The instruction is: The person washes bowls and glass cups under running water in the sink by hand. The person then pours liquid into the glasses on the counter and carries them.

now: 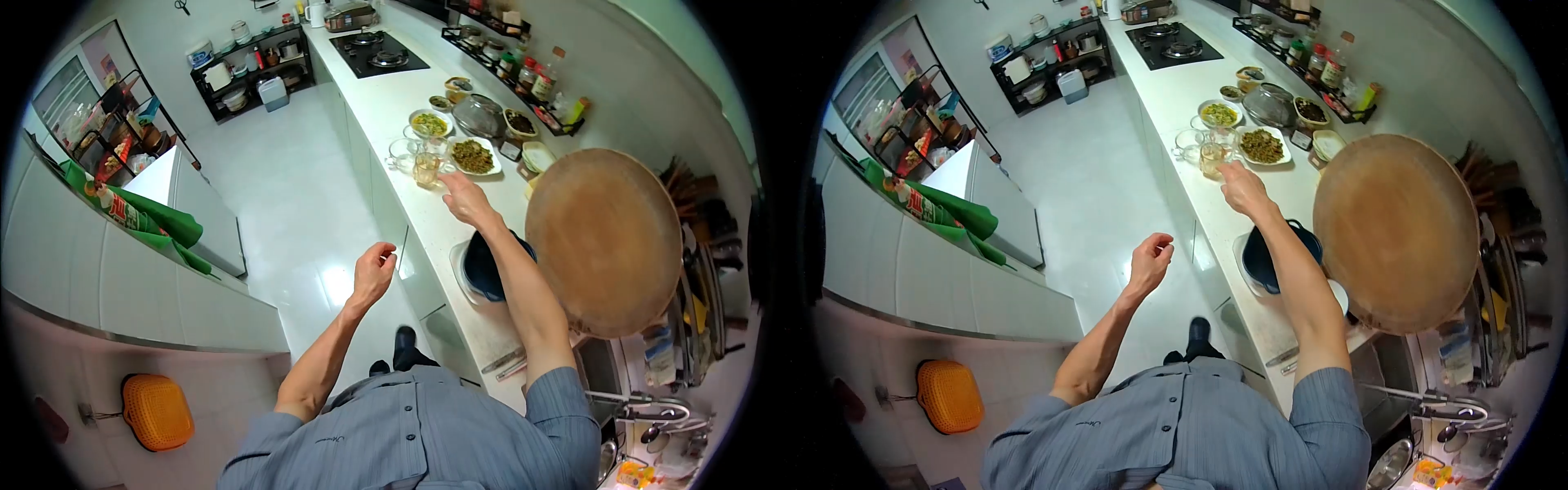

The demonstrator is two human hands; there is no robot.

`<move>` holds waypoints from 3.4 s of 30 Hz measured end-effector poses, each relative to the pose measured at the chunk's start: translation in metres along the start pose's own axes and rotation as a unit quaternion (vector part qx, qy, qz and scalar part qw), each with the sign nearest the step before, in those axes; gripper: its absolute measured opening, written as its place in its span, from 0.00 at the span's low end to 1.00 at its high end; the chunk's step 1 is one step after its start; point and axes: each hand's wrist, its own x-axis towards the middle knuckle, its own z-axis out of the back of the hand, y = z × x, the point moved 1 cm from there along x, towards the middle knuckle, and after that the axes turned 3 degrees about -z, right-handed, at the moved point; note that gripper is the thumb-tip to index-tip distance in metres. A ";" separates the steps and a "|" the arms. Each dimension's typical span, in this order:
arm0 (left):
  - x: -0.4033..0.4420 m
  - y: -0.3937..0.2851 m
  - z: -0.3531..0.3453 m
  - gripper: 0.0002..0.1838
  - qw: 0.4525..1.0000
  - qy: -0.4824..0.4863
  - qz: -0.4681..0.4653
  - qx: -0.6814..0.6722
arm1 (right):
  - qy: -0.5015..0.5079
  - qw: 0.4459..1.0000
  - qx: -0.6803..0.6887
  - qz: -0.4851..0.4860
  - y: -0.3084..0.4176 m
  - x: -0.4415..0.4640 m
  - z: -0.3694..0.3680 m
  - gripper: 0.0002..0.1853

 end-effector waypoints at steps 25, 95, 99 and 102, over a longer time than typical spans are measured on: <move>0.427 0.100 -0.098 0.20 0.845 0.248 -0.290 0.374 | 0.122 0.988 -0.002 -0.094 -0.146 0.200 -0.139 0.09; -0.285 -0.211 -0.366 0.06 0.714 0.555 -0.414 0.104 | -0.110 0.819 -0.029 -0.562 -0.129 -0.747 0.078 0.14; -0.324 -0.187 -0.432 0.05 0.716 0.556 -0.380 0.182 | -0.073 0.787 -0.028 -0.612 -0.182 -0.785 0.005 0.11; -0.336 -0.175 -0.469 0.06 0.704 0.566 -0.374 0.212 | 0.042 0.764 -0.014 -0.644 -0.211 -0.796 -0.039 0.12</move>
